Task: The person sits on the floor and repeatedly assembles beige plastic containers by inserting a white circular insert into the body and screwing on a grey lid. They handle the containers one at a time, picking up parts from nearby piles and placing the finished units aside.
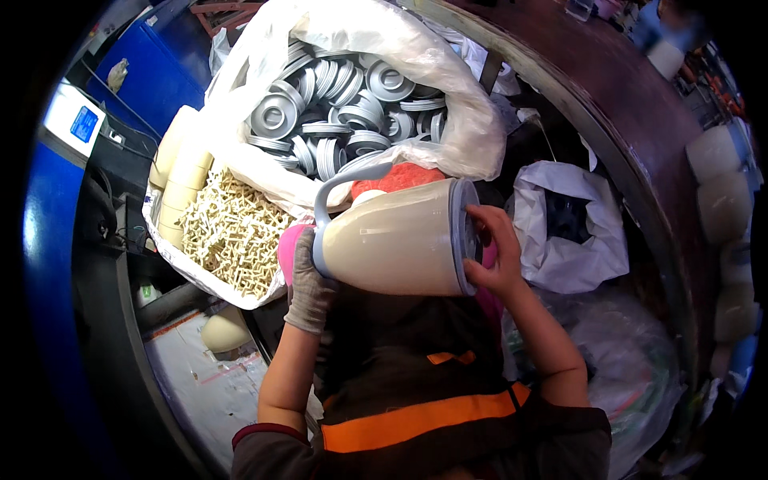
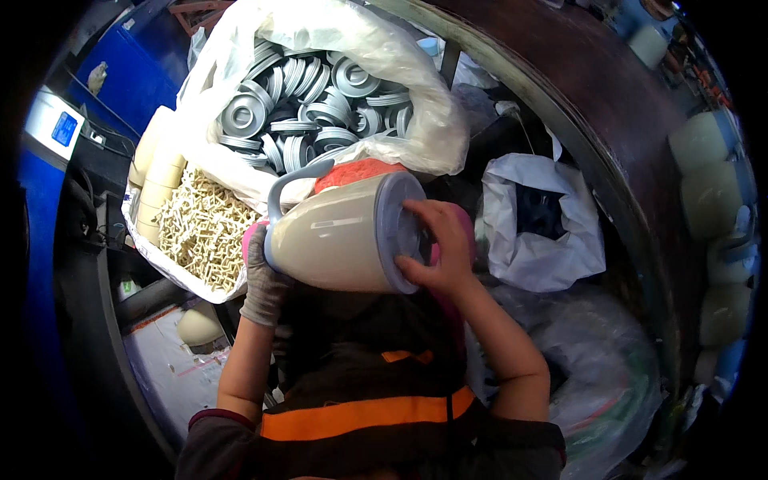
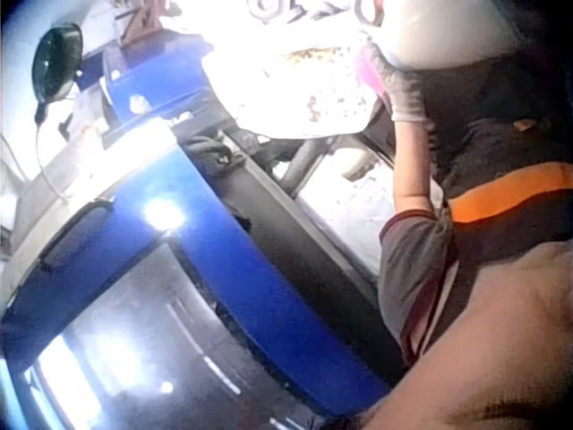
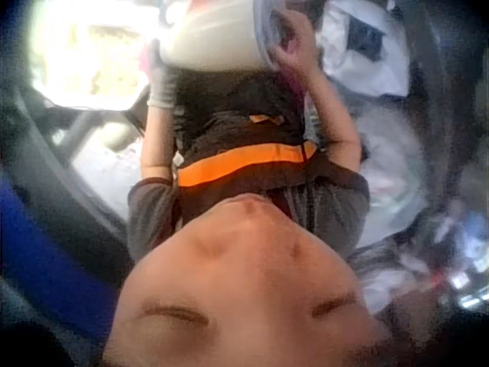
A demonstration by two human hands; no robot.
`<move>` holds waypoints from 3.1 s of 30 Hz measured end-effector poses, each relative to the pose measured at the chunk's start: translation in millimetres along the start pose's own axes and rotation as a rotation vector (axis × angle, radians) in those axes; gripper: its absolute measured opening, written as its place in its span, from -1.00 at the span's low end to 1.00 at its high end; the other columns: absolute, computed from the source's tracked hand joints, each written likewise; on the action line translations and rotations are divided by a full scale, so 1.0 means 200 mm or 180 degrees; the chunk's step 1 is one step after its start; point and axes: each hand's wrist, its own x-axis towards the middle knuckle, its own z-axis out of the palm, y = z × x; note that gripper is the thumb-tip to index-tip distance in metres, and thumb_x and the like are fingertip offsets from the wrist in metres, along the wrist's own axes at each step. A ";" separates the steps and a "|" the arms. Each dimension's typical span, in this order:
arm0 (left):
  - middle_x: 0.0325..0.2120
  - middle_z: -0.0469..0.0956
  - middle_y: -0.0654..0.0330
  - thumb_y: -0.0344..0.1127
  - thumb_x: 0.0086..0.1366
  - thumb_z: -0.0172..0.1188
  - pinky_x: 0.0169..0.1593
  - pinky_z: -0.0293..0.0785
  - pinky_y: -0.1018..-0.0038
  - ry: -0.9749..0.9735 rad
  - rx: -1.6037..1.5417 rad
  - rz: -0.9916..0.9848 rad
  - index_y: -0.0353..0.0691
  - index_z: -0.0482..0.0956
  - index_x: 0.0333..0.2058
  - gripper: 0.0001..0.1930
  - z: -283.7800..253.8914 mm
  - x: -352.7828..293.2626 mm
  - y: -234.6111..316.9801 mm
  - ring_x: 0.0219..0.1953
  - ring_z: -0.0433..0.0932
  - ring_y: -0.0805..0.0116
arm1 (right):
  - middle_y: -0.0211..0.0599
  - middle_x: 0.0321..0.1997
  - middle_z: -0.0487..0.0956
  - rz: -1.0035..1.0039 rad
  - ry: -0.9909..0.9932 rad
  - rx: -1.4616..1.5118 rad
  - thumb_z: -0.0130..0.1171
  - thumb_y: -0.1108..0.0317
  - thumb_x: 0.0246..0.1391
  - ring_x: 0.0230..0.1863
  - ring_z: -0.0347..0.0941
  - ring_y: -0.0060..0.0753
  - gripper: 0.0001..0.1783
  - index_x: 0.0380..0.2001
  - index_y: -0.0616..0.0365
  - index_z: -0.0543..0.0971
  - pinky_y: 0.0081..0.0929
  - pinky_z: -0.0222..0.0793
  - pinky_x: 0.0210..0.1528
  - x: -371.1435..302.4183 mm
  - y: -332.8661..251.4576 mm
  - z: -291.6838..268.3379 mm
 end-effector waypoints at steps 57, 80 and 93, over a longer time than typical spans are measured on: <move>-0.38 0.52 0.25 -0.06 0.26 0.07 -0.27 0.39 0.61 -0.0862 0.3036 0.0366 -0.29 0.52 -0.22 -0.64 0.04 0.13 0.01 -0.41 0.45 0.50 | -0.33 -0.62 0.33 -0.0897 0.2229 0.0817 -0.22 -0.14 0.24 -0.70 0.19 -0.58 -0.48 -0.39 0.16 0.32 -0.64 0.09 -0.65 0.30 -0.47 -0.61; -0.31 0.53 0.18 -0.26 0.24 0.07 -0.21 0.44 0.56 0.2200 0.2944 0.3237 -0.34 0.46 -0.10 -0.68 -1.01 -0.24 1.13 -0.33 0.50 0.47 | -0.40 -0.18 0.57 0.1659 0.0746 -0.0474 0.02 0.19 0.21 -0.28 0.46 -0.58 -0.67 -0.08 0.15 0.54 -0.66 0.28 -0.23 0.13 0.21 -0.41; 0.17 0.09 -0.19 -0.03 -0.03 0.33 0.02 0.43 0.16 0.4829 0.5806 0.0600 -0.06 0.11 0.20 -0.15 -1.58 -0.55 0.90 -0.02 0.45 -0.14 | -0.44 -0.27 0.56 0.2037 -0.0017 0.0296 0.02 0.28 0.22 -0.40 0.42 -0.73 -0.77 -0.20 0.17 0.55 -0.76 0.26 -0.36 0.09 0.26 -0.10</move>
